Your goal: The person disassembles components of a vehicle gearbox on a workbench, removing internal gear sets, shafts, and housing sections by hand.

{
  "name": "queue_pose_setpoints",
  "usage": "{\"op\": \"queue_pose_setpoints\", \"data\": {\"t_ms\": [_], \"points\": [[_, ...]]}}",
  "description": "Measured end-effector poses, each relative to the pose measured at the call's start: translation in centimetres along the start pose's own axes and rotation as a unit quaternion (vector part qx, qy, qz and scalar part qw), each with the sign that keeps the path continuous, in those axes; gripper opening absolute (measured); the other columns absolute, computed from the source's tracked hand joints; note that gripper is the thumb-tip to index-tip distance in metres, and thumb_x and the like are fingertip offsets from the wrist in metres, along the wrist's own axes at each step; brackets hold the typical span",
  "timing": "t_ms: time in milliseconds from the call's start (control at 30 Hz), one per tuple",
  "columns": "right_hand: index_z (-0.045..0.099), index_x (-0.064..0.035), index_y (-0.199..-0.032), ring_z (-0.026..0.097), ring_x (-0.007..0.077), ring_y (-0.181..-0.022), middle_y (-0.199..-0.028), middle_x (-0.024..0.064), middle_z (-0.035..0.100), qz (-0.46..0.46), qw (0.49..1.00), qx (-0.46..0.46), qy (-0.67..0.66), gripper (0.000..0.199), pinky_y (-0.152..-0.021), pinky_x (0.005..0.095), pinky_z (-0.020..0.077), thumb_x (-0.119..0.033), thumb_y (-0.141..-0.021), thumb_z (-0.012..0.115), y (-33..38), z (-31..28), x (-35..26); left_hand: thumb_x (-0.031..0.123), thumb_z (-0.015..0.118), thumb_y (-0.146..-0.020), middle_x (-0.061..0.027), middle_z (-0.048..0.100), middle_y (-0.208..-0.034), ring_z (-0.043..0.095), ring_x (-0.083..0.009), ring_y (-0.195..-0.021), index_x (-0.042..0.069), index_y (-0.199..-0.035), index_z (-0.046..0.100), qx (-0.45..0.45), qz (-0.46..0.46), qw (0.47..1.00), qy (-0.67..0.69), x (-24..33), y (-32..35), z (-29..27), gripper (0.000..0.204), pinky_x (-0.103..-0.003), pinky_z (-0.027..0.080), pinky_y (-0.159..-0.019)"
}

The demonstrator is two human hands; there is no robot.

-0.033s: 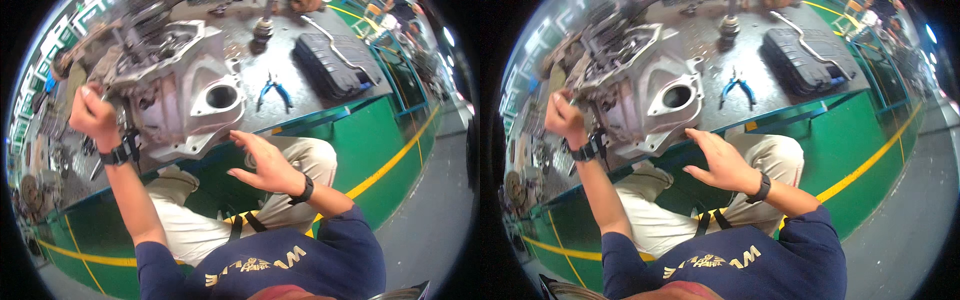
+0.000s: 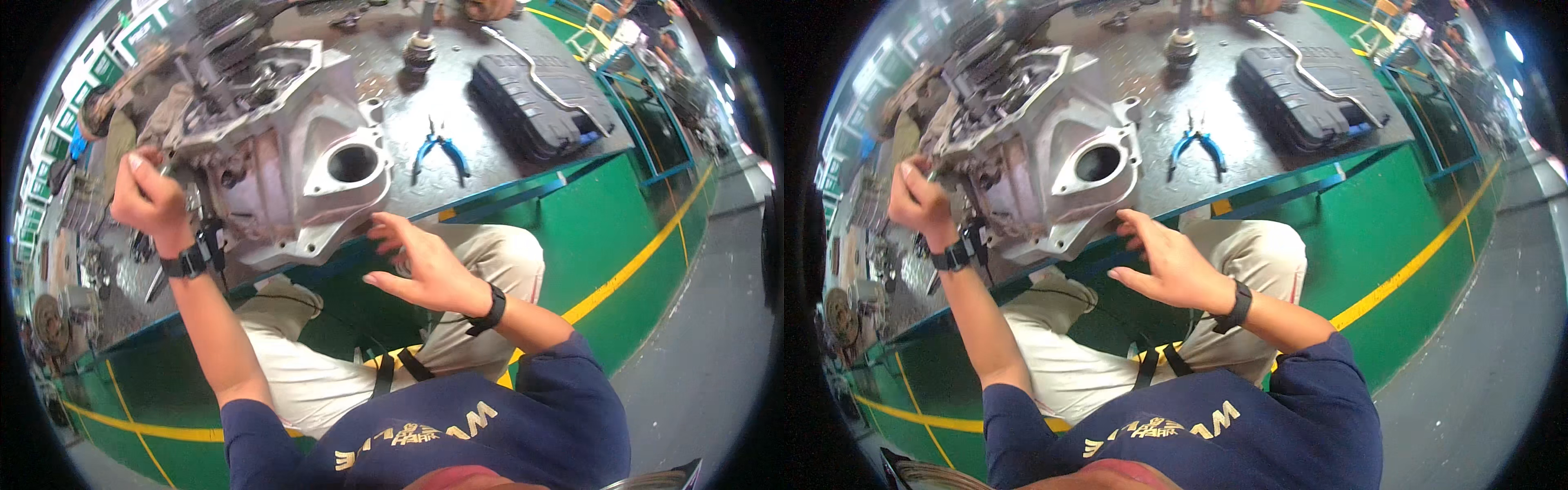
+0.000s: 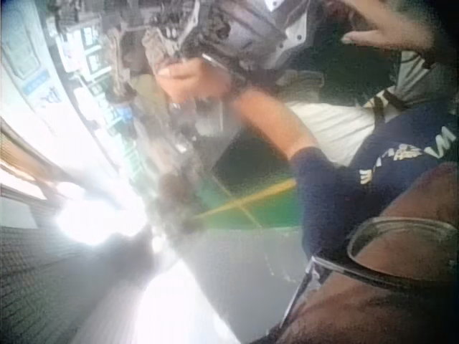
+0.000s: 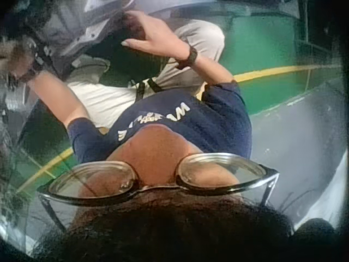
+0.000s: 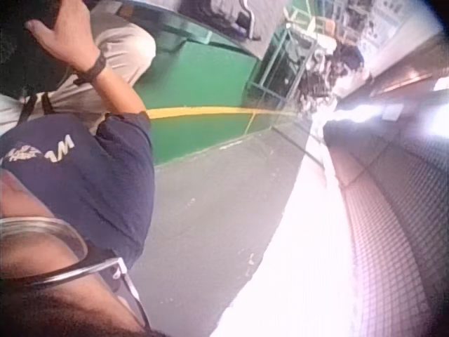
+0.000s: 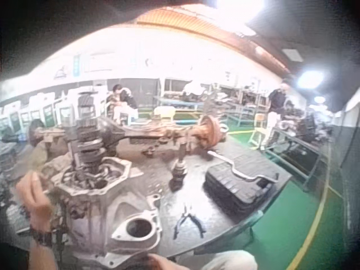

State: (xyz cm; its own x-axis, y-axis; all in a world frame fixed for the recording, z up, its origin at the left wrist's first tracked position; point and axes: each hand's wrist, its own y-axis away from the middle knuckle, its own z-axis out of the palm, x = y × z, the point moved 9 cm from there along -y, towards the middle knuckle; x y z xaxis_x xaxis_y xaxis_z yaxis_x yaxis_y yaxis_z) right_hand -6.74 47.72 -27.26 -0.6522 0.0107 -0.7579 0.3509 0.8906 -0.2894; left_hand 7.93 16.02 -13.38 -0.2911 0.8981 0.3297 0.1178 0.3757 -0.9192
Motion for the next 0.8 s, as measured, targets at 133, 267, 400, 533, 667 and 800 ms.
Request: {"op": "queue_pose_setpoints", "data": {"t_ms": [133, 267, 400, 533, 667, 800], "points": [[0.054, 0.0100, -0.135, 0.075, 0.0212, -0.075, -0.101, 0.0174, 0.076, 0.234, 0.941, -0.116, -0.217, 0.073, -0.067, 0.0334, 0.0601, -0.043, -0.094, 0.083, 0.0, 2.8, 3.7, 0.014, 0.051, -0.102, -0.0104, 0.071, -0.073, 0.069, -0.0244, -0.067, 0.002, -0.085, 0.074, 0.002, 0.007, 1.000, -0.001, 0.6, 0.5, 0.3, 0.032, -0.035, 0.052, -0.064], [0.059, 0.0075, -0.131, 0.070, 0.0143, -0.067, -0.096, 0.0103, 0.074, 0.273, 0.900, -0.150, -0.304, 0.067, -0.055, 0.0274, 0.0550, -0.049, -0.099, 0.077, -1.1, 6.5, 4.9, 0.019, 0.051, -0.105, -0.0103, 0.072, -0.073, 0.069, -0.0241, -0.067, 0.001, -0.088, 0.076, 0.002, -0.028, 0.999, -0.017, 0.0, 0.9, 0.0, 0.035, -0.036, 0.053, -0.066], [0.065, 0.0036, -0.114, 0.065, 0.0094, -0.068, -0.081, 0.0047, 0.071, 0.297, 0.906, -0.066, -0.295, 0.051, -0.051, 0.0266, 0.0500, -0.047, -0.107, 0.066, -2.2, 6.4, 5.6, 0.017, 0.051, -0.106, -0.0090, 0.070, -0.071, 0.066, -0.0238, -0.063, 0.003, -0.086, 0.075, -0.004, -0.004, 1.000, -0.008, 1.2, 0.4, -0.5, 0.034, -0.036, 0.049, -0.061], [0.063, 0.0013, -0.114, 0.055, 0.0070, -0.056, -0.073, 0.0021, 0.067, 0.321, 0.888, -0.037, -0.328, 0.048, -0.046, 0.0244, 0.0397, -0.047, -0.109, 0.063, -1.2, 6.7, 6.1, 0.013, 0.052, -0.105, -0.0112, 0.069, -0.074, 0.066, -0.0250, -0.067, 0.001, -0.084, 0.071, -0.007, -0.016, 1.000, 0.008, 1.5, 0.7, 0.1, 0.031, -0.036, 0.049, -0.065], [0.056, -0.0031, -0.103, 0.046, 0.0067, -0.045, -0.069, 0.0087, 0.065, 0.308, 0.885, 0.006, -0.348, 0.041, -0.042, 0.0234, 0.0351, -0.043, -0.111, 0.061, -1.0, 6.8, 6.6, 0.011, 0.053, -0.103, -0.0125, 0.069, -0.075, 0.066, -0.0262, -0.069, -0.001, -0.084, 0.071, -0.014, 0.005, 1.000, 0.022, 1.9, 0.8, 0.1, 0.028, -0.036, 0.050, -0.066], [0.059, -0.0047, -0.092, 0.044, 0.0063, -0.044, -0.068, 0.0097, 0.063, 0.287, 0.877, 0.023, -0.384, 0.042, -0.042, 0.0236, 0.0337, -0.042, -0.112, 0.060, -1.1, 7.7, 7.1, 0.010, 0.056, -0.100, -0.0115, 0.070, -0.077, 0.066, -0.0239, -0.069, 0.000, -0.084, 0.071, -0.019, -0.009, 0.999, 0.026, 1.3, 0.8, -0.5, 0.024, -0.035, 0.050, -0.067]]}}
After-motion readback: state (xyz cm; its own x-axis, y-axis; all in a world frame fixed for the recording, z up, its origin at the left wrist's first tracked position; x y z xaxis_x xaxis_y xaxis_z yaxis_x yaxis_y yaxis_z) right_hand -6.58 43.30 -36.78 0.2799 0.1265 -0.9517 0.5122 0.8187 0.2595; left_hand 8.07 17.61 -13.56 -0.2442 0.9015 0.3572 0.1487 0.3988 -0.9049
